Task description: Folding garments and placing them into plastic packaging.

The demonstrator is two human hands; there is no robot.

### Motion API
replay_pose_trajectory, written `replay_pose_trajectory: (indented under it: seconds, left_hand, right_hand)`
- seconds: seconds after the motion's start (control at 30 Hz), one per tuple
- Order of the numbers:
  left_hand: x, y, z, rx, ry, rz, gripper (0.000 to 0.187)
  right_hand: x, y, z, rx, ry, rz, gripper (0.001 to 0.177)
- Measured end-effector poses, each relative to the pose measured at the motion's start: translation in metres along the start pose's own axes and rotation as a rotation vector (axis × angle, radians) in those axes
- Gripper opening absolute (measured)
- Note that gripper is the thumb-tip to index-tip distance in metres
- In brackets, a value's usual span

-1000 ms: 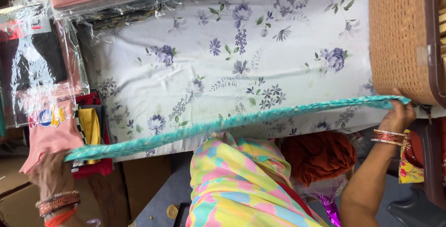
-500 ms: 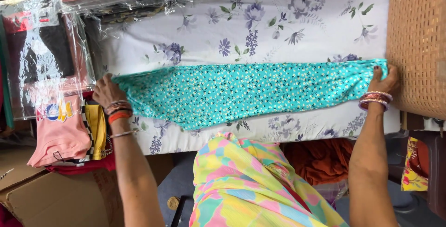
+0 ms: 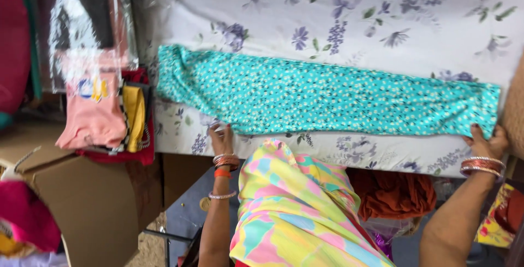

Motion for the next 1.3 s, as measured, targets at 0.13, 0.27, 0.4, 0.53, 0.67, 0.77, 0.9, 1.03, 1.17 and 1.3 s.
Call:
replay_pose_trajectory:
  seconds: [0.13, 0.27, 0.4, 0.53, 0.67, 0.77, 0.9, 1.03, 1.17, 1.3]
  left_hand:
    - [0.024, 0.025, 0.005, -0.041, 0.059, -0.245, 0.049]
    - [0.015, 0.005, -0.001, -0.086, 0.139, -0.419, 0.061]
    - [-0.005, -0.015, -0.009, -0.199, 0.285, -0.557, 0.066]
    - [0.003, 0.008, -0.006, -0.15, 0.368, -0.556, 0.066]
    - [0.014, 0.026, 0.001, -0.03, 0.31, -0.246, 0.06]
    - [-0.004, -0.002, 0.019, 0.095, 0.12, -0.017, 0.054]
    - [-0.044, -0.044, 0.079, -0.039, -0.25, -0.061, 0.061]
    - [-0.065, -0.038, 0.18, -0.096, -0.317, -0.229, 0.063]
    - [-0.077, -0.008, 0.211, -0.376, -0.356, -0.168, 0.079]
    - [-0.088, 0.015, 0.196, -0.127, -0.638, -0.199, 0.059]
  right_hand:
    - [0.0, -0.017, 0.013, 0.019, -0.036, 0.147, 0.027]
    - [-0.028, -0.081, 0.053, 0.08, -0.051, 0.142, 0.028]
    - [-0.044, -0.098, 0.058, 0.16, -0.033, 0.069, 0.03]
    - [-0.041, -0.094, 0.052, 0.091, -0.183, -0.203, 0.029]
    - [-0.047, -0.091, 0.034, 0.02, -0.402, -0.57, 0.028]
    - [-0.041, -0.094, 0.018, -0.1, -0.565, -0.837, 0.035]
    - [0.035, -0.001, -0.034, -0.269, -0.553, -0.971, 0.045]
    - [0.108, 0.066, -0.065, -0.327, -0.42, -0.898, 0.046]
    - [0.152, 0.105, -0.082, -0.433, -0.213, -0.864, 0.055]
    - [0.174, 0.116, -0.091, -0.293, -0.078, -0.885, 0.07]
Point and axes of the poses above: each hand's wrist, its own z-axis towards the middle knuckle, its own x-axis out of the palm, y = z × x, the point moved 5 cm from there along z, towards the middle knuckle, and after that the axes turned 3 degrees about -x, right-handed, at the moved point
